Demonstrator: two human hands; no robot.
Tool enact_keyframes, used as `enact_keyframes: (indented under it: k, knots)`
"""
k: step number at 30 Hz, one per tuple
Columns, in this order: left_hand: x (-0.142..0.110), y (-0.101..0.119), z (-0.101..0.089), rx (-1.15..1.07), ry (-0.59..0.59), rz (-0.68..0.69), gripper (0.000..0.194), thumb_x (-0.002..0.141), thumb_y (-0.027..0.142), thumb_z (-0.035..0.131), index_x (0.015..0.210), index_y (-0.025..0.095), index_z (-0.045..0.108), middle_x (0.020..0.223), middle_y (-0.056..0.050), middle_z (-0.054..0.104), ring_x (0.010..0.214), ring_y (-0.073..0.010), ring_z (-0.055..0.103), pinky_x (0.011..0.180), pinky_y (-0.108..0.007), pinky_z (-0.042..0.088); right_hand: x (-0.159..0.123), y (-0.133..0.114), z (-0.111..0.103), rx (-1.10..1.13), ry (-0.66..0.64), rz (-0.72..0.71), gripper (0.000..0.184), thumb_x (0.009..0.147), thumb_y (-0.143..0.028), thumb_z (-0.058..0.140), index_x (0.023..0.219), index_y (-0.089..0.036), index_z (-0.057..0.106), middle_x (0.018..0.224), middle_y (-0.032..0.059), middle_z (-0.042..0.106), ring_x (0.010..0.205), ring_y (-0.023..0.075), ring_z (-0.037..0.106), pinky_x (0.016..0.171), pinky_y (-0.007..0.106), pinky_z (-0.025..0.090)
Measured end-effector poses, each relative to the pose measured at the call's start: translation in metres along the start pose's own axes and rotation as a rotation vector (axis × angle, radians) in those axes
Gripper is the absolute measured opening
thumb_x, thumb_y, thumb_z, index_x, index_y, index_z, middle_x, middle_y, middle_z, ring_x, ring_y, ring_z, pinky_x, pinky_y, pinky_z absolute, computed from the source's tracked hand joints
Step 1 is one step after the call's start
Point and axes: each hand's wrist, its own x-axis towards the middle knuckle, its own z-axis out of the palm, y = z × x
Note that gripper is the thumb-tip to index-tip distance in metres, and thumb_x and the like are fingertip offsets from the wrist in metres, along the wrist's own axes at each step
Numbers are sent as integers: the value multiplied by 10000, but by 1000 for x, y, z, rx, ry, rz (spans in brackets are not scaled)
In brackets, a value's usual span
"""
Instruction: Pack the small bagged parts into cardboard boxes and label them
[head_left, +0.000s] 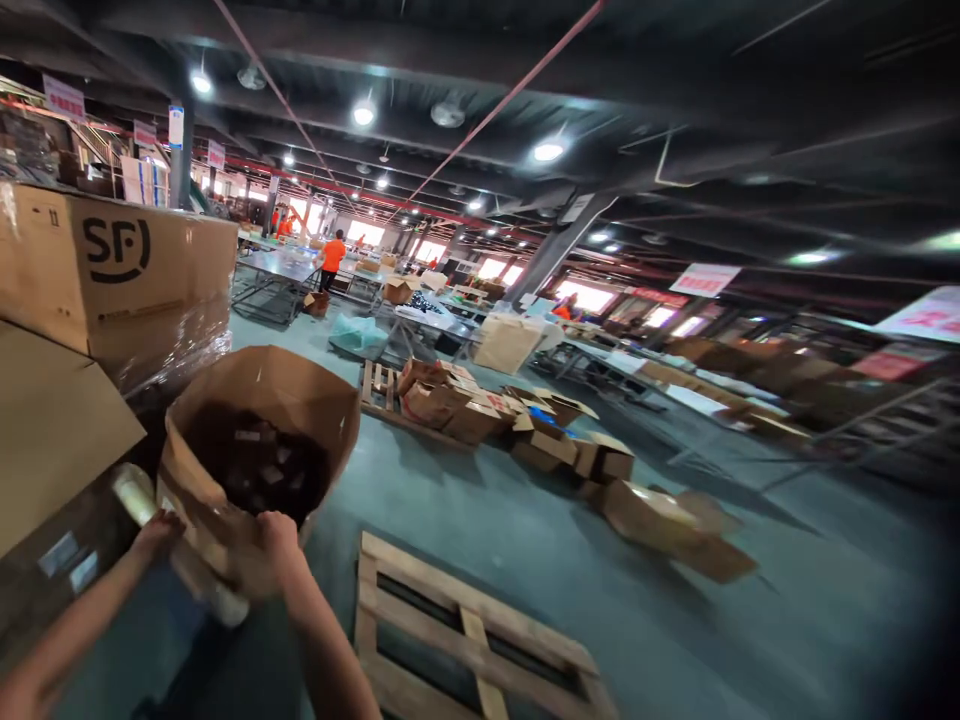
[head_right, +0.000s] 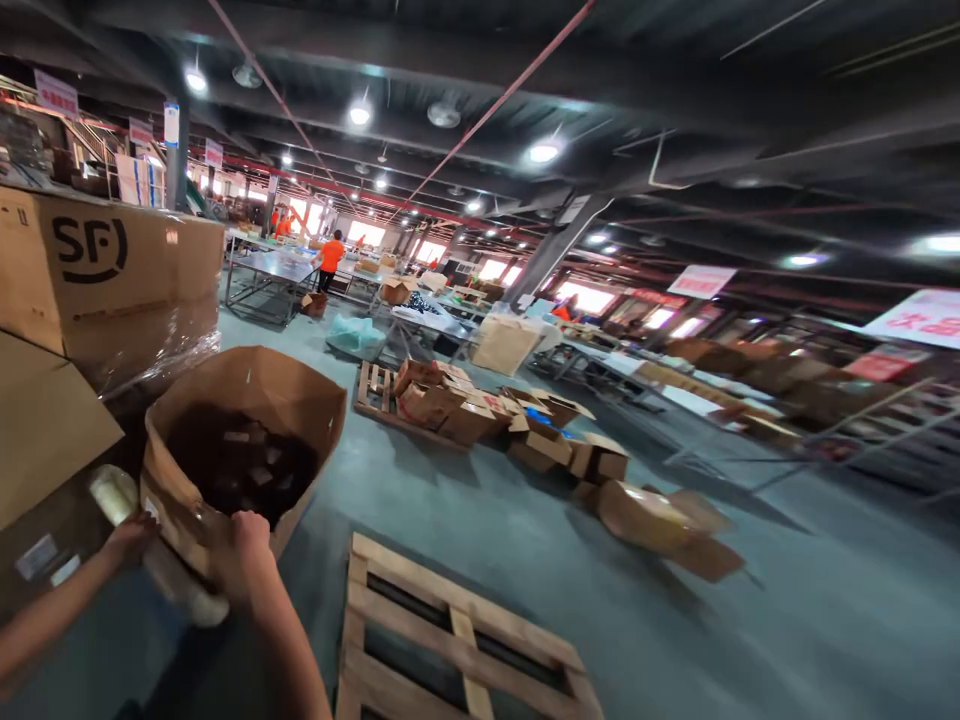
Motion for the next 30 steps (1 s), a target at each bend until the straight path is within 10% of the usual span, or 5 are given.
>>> enact_keyframes:
  k: [7, 16, 22, 30]
  knots:
    - [-71, 71, 86, 69, -152, 96, 367, 799, 117, 623, 1146, 127, 743, 1245, -205, 748, 1296, -399, 631, 1142, -509, 432, -98, 47, 33, -37, 107, 135, 347, 971, -80, 499, 1110, -156, 808, 1140, 159, 808, 1140, 295, 727, 989, 379, 477]
    - [-242, 186, 176, 52, -48, 189, 430, 912, 121, 494, 1251, 178, 751, 1288, -146, 758, 1259, -325, 683, 1141, -499, 499, -261, 89, 62, -32, 125, 227, 321, 937, -50, 566, 1043, -165, 845, 1089, 169, 820, 1110, 276, 736, 917, 345, 446]
    - [-342, 196, 233, 54, 18, 333, 585, 885, 203, 574, 1460, 259, 669, 1485, -103, 687, 1346, -317, 660, 1162, -485, 529, -371, 70, 94, -26, 145, 228, 343, 949, -78, 539, 1037, -186, 853, 1082, 162, 828, 1124, 274, 741, 933, 345, 447]
    - [-487, 178, 289, 94, 395, 358, 341, 921, 155, 638, 1189, 265, 817, 1216, -97, 808, 1092, -289, 755, 927, -413, 608, -497, -22, 135, -50, 82, 84, 266, 892, -198, 624, 1001, -197, 867, 1050, 141, 842, 1104, 298, 741, 959, 365, 438]
